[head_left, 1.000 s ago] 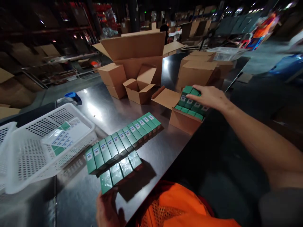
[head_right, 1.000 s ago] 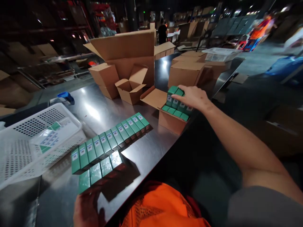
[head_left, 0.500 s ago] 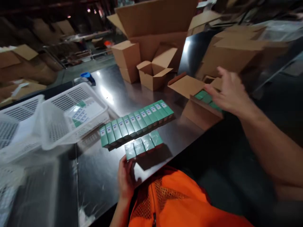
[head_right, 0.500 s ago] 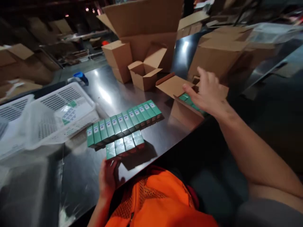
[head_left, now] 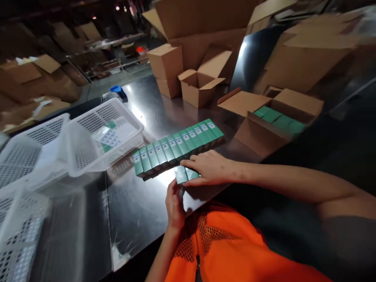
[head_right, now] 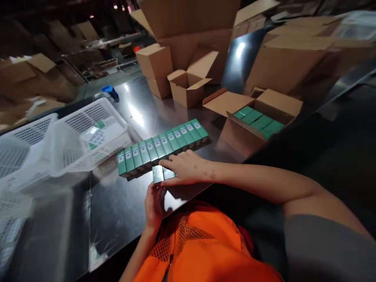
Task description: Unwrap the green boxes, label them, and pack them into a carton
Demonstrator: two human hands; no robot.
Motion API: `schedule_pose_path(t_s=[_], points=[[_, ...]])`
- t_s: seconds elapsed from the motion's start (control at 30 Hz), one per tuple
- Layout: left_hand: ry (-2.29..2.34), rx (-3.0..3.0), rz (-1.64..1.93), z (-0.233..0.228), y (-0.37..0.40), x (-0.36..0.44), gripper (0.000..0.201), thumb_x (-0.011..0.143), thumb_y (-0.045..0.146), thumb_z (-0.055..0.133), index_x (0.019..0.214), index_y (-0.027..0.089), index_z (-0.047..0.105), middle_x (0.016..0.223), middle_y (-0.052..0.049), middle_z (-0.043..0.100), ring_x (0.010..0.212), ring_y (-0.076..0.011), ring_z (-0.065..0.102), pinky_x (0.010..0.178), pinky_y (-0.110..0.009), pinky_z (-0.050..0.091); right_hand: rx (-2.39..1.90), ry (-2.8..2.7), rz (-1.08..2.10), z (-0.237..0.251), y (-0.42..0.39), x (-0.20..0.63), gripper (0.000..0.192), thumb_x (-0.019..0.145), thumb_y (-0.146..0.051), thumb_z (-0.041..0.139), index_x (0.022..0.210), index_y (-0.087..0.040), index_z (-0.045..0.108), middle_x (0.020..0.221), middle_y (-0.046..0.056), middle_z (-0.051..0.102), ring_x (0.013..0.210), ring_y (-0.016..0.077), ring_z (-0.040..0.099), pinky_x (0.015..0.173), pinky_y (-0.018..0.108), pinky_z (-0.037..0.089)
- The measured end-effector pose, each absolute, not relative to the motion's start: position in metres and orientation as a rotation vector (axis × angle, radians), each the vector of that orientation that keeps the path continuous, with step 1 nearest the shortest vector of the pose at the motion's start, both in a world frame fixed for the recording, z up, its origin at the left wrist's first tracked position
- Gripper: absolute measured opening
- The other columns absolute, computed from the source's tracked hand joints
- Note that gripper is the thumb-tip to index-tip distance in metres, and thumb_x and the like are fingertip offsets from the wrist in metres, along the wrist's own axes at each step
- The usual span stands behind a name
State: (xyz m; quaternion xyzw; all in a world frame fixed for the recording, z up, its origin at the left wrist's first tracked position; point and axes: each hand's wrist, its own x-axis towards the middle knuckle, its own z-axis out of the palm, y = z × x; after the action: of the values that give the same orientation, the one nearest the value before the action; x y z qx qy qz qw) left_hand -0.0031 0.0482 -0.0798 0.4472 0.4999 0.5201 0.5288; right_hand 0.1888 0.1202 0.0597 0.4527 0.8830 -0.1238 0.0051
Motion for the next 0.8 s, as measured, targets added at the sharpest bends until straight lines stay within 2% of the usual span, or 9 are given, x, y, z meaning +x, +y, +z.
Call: schedule_pose_path(t_s=[0.1, 0.2, 0.27, 0.37, 0.43, 0.5, 0.6, 0.67, 0.8], points=[[1.145, 0.945, 1.228, -0.08, 0.047, -0.007, 0.055, 0.082, 0.038, 0.059, 0.134, 0.024, 0.054, 0.143, -0.014, 0.055, 0.13, -0.0283, 0.057, 0.11, -0.041, 0.045, 1.496, 2.742, -0.458, 0.091, 0.107, 0.209, 0.08, 0.087, -0.083, 0.04, 0.144, -0.027, 0.052, 0.122, 0.009, 0.071, 0.101, 0.0339, 0.07, 0.081, 0.044, 0.055], [1.114, 0.887, 1.247, -0.077, 0.047, -0.014, 0.055, 0.08, 0.048, 0.058, 0.129, 0.023, 0.057, 0.147, -0.014, 0.052, 0.134, -0.0315, 0.053, 0.114, -0.044, 0.042, 1.938, 2.792, -0.342, 0.137, 0.084, 0.25, 0.075, 0.087, -0.078, 0.048, 0.145, -0.029, 0.051, 0.136, 0.003, 0.066, 0.115, 0.0312, 0.066, 0.094, 0.043, 0.055], [1.083, 0.858, 1.226, -0.076, 0.046, -0.017, 0.056, 0.08, 0.055, 0.056, 0.125, 0.021, 0.06, 0.144, -0.015, 0.055, 0.133, -0.0339, 0.054, 0.114, -0.046, 0.042, 2.363, 2.818, 0.107, 0.167, 0.072, 0.284, 0.072, 0.088, -0.077, 0.047, 0.144, -0.031, 0.052, 0.139, 0.0, 0.064, 0.119, 0.0286, 0.064, 0.1, 0.043, 0.053], [1.127, 0.837, 1.088, -0.078, 0.044, -0.017, 0.053, 0.081, 0.048, 0.055, 0.128, 0.023, 0.06, 0.141, -0.013, 0.058, 0.131, -0.0326, 0.056, 0.115, -0.047, 0.04, 2.714, 2.544, 0.943, 0.193, 0.073, 0.336, 0.073, 0.091, -0.072, 0.047, 0.142, -0.02, 0.054, 0.136, 0.008, 0.065, 0.122, 0.0316, 0.061, 0.104, 0.048, 0.049], [1.126, 0.819, 1.012, -0.081, 0.043, -0.015, 0.053, 0.078, 0.036, 0.058, 0.13, 0.026, 0.06, 0.141, -0.011, 0.059, 0.13, -0.0306, 0.058, 0.115, -0.046, 0.039, 2.818, 2.198, 1.136, 0.191, 0.084, 0.364, 0.075, 0.091, -0.069, 0.05, 0.144, -0.016, 0.052, 0.135, 0.015, 0.064, 0.122, 0.0367, 0.06, 0.101, 0.055, 0.047], [1.106, 0.783, 1.013, -0.083, 0.043, -0.013, 0.053, 0.076, 0.033, 0.058, 0.128, 0.026, 0.061, 0.139, -0.011, 0.061, 0.129, -0.0304, 0.059, 0.115, -0.046, 0.039, 2.887, 1.875, 1.026, 0.177, 0.098, 0.384, 0.076, 0.09, -0.068, 0.056, 0.146, -0.016, 0.05, 0.133, 0.021, 0.063, 0.117, 0.0405, 0.062, 0.096, 0.06, 0.047], [1.118, 0.788, 1.058, -0.085, 0.041, -0.012, 0.052, 0.073, 0.028, 0.058, 0.124, 0.024, 0.064, 0.137, -0.012, 0.062, 0.131, -0.0312, 0.057, 0.115, -0.046, 0.041, 2.885, 1.671, 0.68, 0.15, 0.11, 0.4, 0.077, 0.089, -0.069, 0.057, 0.141, -0.013, 0.054, 0.126, 0.025, 0.066, 0.108, 0.0397, 0.066, 0.09, 0.059, 0.046], [1.136, 0.842, 1.083, -0.085, 0.04, -0.011, 0.056, 0.067, 0.022, 0.057, 0.123, 0.022, 0.065, 0.137, -0.012, 0.061, 0.13, -0.0315, 0.057, 0.114, -0.046, 0.042, 2.876, 1.672, 0.52, 0.139, 0.114, 0.407, 0.077, 0.088, -0.073, 0.054, 0.137, -0.013, 0.056, 0.125, 0.025, 0.067, 0.107, 0.0373, 0.066, 0.09, 0.057, 0.046], [1.145, 1.029, 1.15, -0.082, 0.041, -0.006, 0.068, 0.053, 0.013, 0.057, 0.121, 0.02, 0.064, 0.14, -0.014, 0.057, 0.127, -0.0329, 0.06, 0.112, -0.045, 0.046, 2.982, 1.643, 0.411, 0.14, 0.127, 0.428, 0.086, 0.082, -0.081, 0.053, 0.131, -0.011, 0.059, 0.123, 0.023, 0.068, 0.114, 0.0373, 0.062, 0.095, 0.058, 0.041]])
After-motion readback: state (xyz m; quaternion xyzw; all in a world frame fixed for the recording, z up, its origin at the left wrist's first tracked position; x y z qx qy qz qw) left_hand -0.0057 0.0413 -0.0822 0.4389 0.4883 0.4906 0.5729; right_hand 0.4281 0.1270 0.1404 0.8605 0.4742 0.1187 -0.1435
